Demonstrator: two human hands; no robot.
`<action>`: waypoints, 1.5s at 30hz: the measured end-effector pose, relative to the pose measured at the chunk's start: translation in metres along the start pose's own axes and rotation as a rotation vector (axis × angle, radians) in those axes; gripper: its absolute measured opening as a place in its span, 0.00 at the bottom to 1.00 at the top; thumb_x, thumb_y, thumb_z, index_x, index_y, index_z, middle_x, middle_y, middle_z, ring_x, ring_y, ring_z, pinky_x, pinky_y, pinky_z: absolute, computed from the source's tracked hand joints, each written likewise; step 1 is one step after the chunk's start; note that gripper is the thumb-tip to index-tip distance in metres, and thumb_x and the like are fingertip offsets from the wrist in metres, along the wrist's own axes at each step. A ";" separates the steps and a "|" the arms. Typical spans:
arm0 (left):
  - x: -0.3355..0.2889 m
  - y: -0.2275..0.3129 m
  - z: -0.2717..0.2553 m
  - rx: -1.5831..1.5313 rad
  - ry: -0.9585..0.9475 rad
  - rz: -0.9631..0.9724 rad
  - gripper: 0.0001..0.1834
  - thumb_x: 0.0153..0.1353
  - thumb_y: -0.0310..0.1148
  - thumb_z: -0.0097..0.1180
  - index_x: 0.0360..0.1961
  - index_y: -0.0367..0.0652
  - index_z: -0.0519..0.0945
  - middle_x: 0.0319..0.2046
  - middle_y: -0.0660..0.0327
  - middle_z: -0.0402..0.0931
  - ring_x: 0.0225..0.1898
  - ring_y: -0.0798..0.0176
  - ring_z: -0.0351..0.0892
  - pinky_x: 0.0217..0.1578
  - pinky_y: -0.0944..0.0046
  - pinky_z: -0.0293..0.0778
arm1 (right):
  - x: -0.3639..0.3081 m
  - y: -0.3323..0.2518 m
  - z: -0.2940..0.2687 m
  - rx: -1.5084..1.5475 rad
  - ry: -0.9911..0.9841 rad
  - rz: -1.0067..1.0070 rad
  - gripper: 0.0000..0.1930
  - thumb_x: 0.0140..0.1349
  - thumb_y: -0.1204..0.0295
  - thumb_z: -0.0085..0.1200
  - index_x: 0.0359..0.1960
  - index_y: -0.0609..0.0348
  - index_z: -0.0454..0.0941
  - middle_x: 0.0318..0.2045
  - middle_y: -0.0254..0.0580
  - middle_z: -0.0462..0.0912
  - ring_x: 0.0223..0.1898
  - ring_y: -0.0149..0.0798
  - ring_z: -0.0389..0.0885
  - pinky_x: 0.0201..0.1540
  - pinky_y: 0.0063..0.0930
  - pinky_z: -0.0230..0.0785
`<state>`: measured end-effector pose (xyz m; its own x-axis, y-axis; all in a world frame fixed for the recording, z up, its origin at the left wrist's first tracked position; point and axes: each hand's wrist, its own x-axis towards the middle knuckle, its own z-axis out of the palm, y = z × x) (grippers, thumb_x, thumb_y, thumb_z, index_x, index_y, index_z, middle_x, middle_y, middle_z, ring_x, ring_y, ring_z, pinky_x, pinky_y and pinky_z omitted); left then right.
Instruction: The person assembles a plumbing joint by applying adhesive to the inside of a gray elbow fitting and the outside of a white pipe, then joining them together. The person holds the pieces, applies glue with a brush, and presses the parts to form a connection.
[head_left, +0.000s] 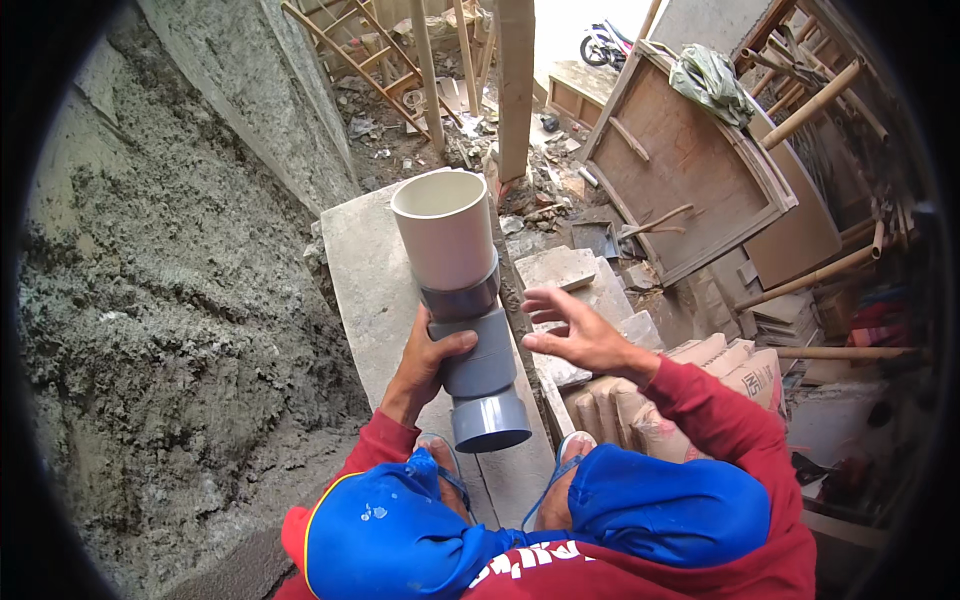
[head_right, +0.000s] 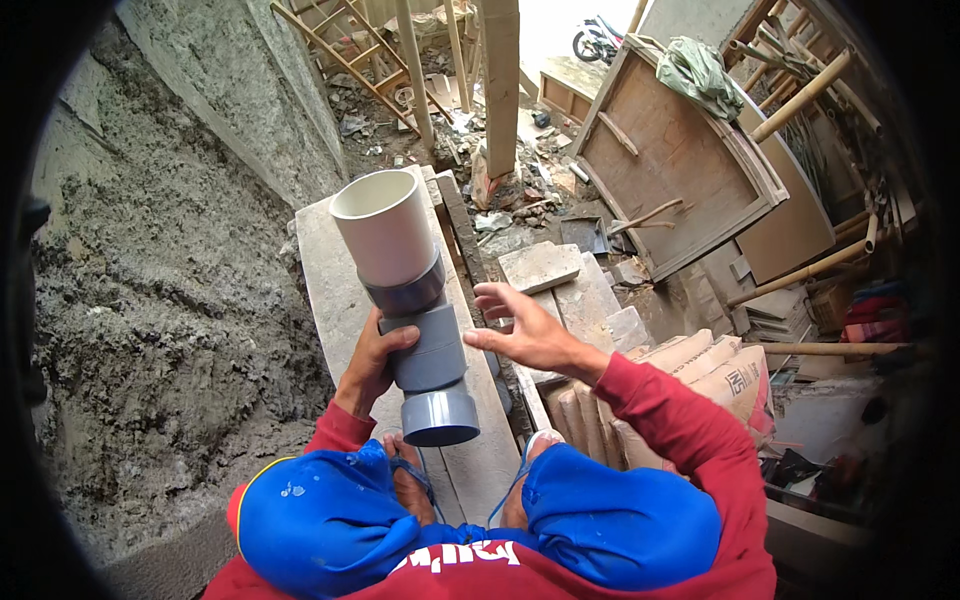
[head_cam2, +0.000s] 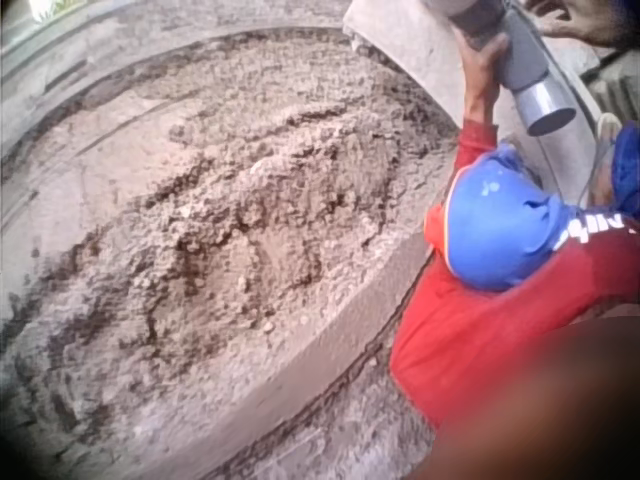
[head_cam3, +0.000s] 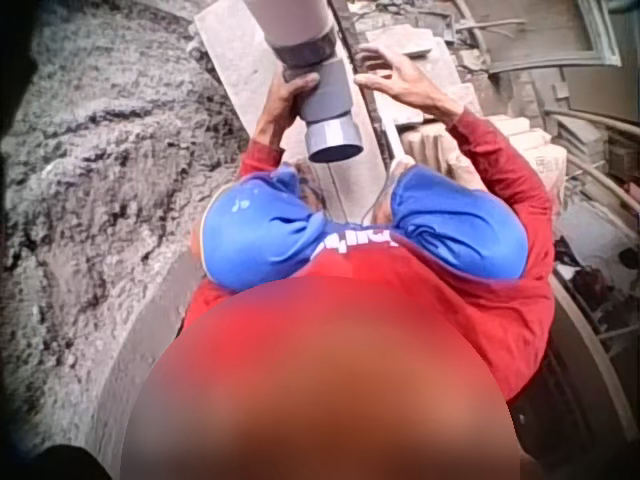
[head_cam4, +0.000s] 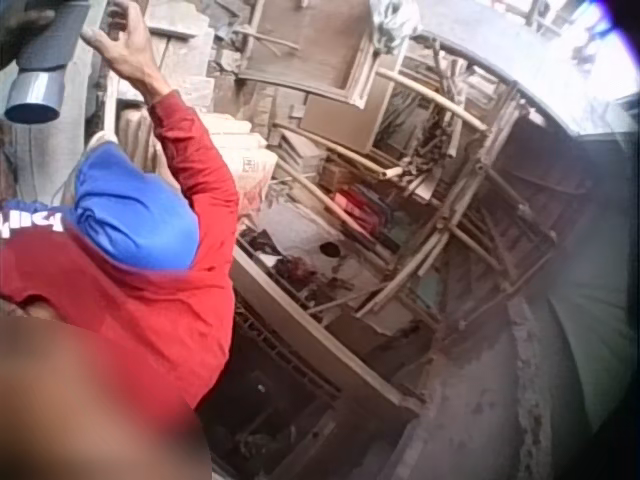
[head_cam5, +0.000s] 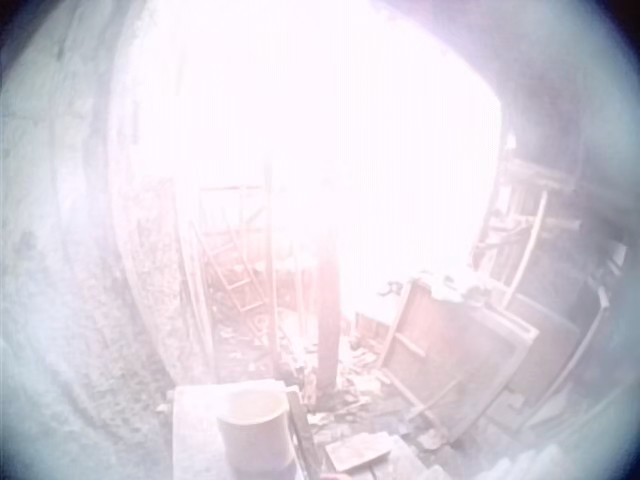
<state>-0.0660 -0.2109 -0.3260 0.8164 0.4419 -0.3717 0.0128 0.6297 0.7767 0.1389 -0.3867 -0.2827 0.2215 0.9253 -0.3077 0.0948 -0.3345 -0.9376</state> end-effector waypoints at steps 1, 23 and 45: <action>0.000 -0.002 -0.001 -0.002 -0.011 -0.006 0.51 0.48 0.33 0.78 0.71 0.41 0.61 0.60 0.50 0.75 0.60 0.54 0.79 0.63 0.52 0.76 | -0.001 0.005 0.007 0.061 -0.016 -0.014 0.47 0.64 0.51 0.71 0.73 0.67 0.60 0.66 0.63 0.70 0.68 0.52 0.72 0.68 0.46 0.70; 0.000 -0.033 0.015 0.179 -0.006 0.152 0.53 0.40 0.28 0.82 0.69 0.41 0.66 0.59 0.56 0.77 0.61 0.57 0.78 0.65 0.55 0.73 | 0.006 0.027 0.058 0.132 0.061 -0.095 0.57 0.46 0.51 0.82 0.71 0.66 0.59 0.62 0.56 0.72 0.64 0.50 0.74 0.67 0.42 0.68; -0.020 -0.027 0.014 0.394 -0.001 0.216 0.50 0.39 0.30 0.86 0.66 0.38 0.73 0.61 0.53 0.79 0.61 0.59 0.79 0.63 0.57 0.76 | -0.002 0.032 0.052 -0.116 0.027 -0.280 0.63 0.44 0.53 0.83 0.76 0.66 0.54 0.68 0.59 0.66 0.71 0.58 0.66 0.73 0.47 0.60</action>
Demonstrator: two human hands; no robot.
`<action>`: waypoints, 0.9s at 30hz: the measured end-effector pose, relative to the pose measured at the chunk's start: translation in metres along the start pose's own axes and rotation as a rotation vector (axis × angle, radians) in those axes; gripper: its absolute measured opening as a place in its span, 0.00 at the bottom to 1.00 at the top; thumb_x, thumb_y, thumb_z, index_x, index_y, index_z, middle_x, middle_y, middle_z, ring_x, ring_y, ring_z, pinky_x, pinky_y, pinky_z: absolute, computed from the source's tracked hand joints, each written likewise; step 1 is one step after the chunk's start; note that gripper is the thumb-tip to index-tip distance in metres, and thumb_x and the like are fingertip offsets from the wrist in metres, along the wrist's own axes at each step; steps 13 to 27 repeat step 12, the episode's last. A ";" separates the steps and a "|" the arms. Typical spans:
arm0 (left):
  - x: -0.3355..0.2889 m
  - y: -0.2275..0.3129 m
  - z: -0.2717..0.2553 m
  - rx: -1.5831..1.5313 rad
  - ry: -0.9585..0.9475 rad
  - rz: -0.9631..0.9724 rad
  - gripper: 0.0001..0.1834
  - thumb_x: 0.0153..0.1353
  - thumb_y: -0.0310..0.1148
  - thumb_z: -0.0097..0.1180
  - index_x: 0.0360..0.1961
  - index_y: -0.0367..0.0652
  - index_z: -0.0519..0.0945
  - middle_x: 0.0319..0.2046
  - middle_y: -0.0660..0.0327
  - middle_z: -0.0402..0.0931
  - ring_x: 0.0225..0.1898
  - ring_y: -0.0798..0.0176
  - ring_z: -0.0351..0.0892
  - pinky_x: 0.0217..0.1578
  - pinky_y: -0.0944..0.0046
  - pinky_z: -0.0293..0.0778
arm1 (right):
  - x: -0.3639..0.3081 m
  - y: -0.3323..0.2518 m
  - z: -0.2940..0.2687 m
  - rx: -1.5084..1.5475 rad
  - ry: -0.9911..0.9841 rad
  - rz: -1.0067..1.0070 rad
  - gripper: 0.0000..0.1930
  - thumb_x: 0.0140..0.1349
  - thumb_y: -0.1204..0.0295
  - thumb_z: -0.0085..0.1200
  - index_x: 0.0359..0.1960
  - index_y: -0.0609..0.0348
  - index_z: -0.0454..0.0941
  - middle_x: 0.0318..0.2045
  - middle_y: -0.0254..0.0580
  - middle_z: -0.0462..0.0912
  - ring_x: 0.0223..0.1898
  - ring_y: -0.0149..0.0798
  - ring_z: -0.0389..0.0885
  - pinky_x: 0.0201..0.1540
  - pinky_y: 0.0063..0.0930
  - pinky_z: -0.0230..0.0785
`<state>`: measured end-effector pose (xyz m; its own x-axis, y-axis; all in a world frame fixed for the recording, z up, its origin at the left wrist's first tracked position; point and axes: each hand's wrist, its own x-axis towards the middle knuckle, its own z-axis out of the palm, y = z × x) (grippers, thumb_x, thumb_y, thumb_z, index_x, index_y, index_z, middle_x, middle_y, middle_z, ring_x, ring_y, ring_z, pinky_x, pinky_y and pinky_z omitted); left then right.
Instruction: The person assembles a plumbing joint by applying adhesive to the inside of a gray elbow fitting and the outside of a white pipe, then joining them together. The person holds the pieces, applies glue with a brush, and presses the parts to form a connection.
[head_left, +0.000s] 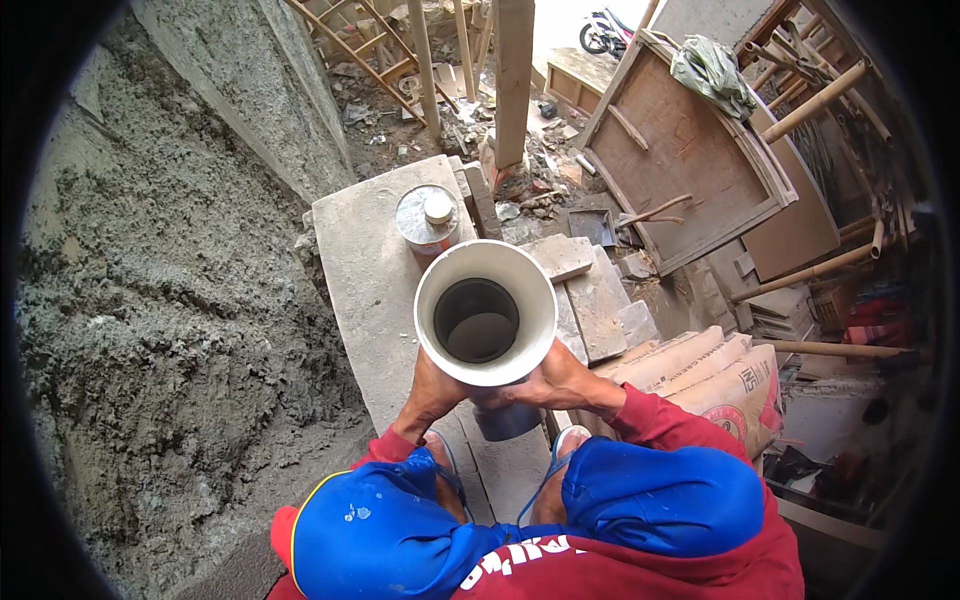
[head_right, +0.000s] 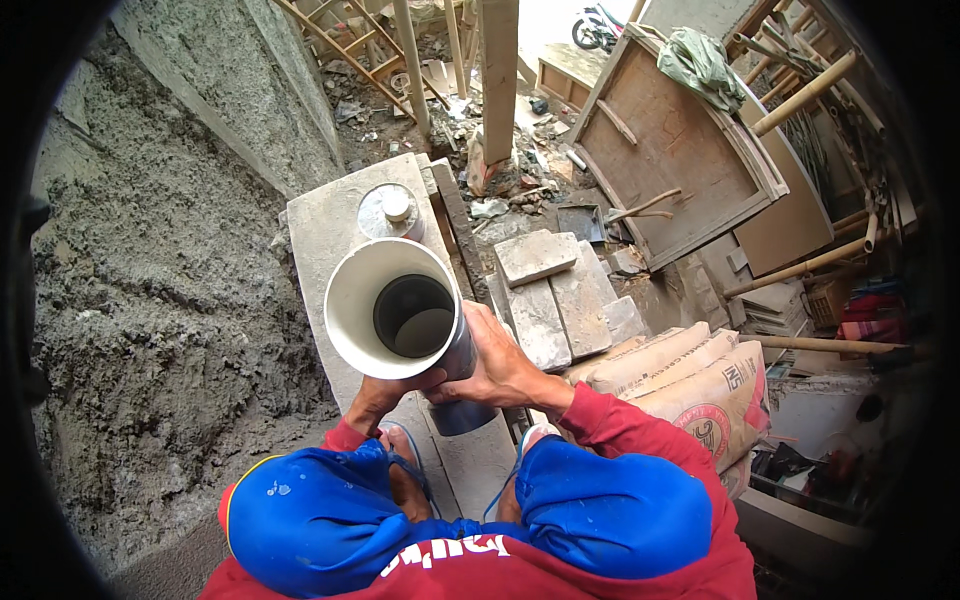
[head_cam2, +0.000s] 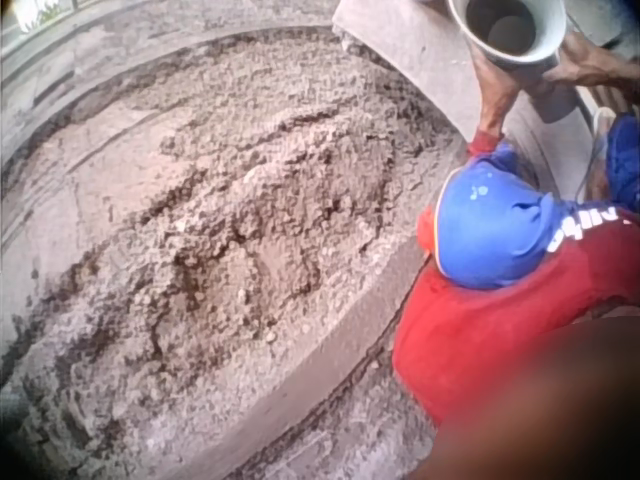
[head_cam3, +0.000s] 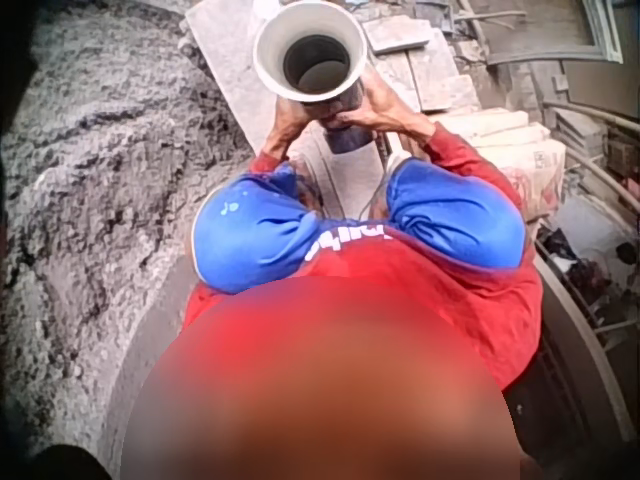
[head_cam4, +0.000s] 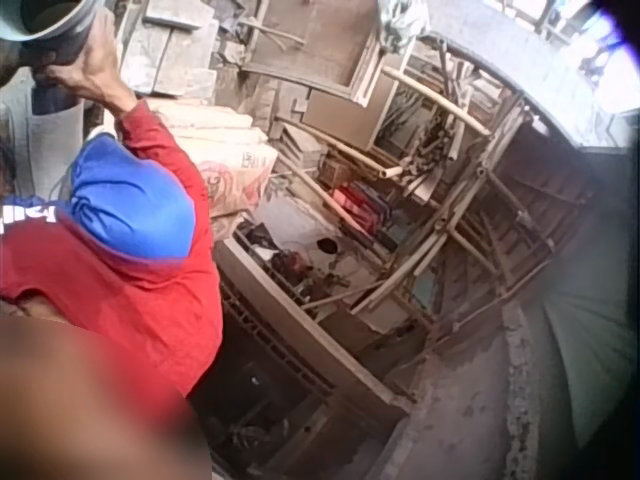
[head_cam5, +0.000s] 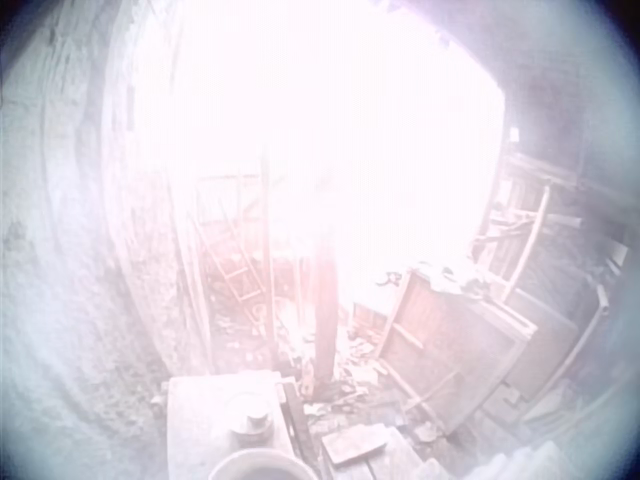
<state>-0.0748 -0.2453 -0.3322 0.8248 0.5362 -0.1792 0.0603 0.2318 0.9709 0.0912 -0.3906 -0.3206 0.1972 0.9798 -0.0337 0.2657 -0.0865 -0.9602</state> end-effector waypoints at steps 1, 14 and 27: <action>0.001 0.001 -0.001 0.016 0.011 -0.004 0.52 0.39 0.31 0.86 0.67 0.38 0.72 0.61 0.53 0.79 0.61 0.59 0.79 0.63 0.57 0.75 | 0.001 -0.004 -0.007 0.016 -0.029 0.038 0.63 0.45 0.53 0.83 0.77 0.65 0.52 0.69 0.59 0.65 0.72 0.57 0.65 0.74 0.48 0.59; 0.001 0.010 -0.003 0.023 0.153 0.151 0.60 0.37 0.33 0.87 0.71 0.42 0.61 0.62 0.53 0.75 0.63 0.58 0.77 0.67 0.55 0.71 | 0.000 -0.095 -0.079 0.386 0.133 0.074 0.36 0.68 0.72 0.58 0.77 0.61 0.58 0.72 0.49 0.69 0.73 0.43 0.67 0.78 0.42 0.54; 0.001 0.010 -0.003 0.023 0.153 0.151 0.60 0.37 0.33 0.87 0.71 0.42 0.61 0.62 0.53 0.75 0.63 0.58 0.77 0.67 0.55 0.71 | 0.000 -0.095 -0.079 0.386 0.133 0.074 0.36 0.68 0.72 0.58 0.77 0.61 0.58 0.72 0.49 0.69 0.73 0.43 0.67 0.78 0.42 0.54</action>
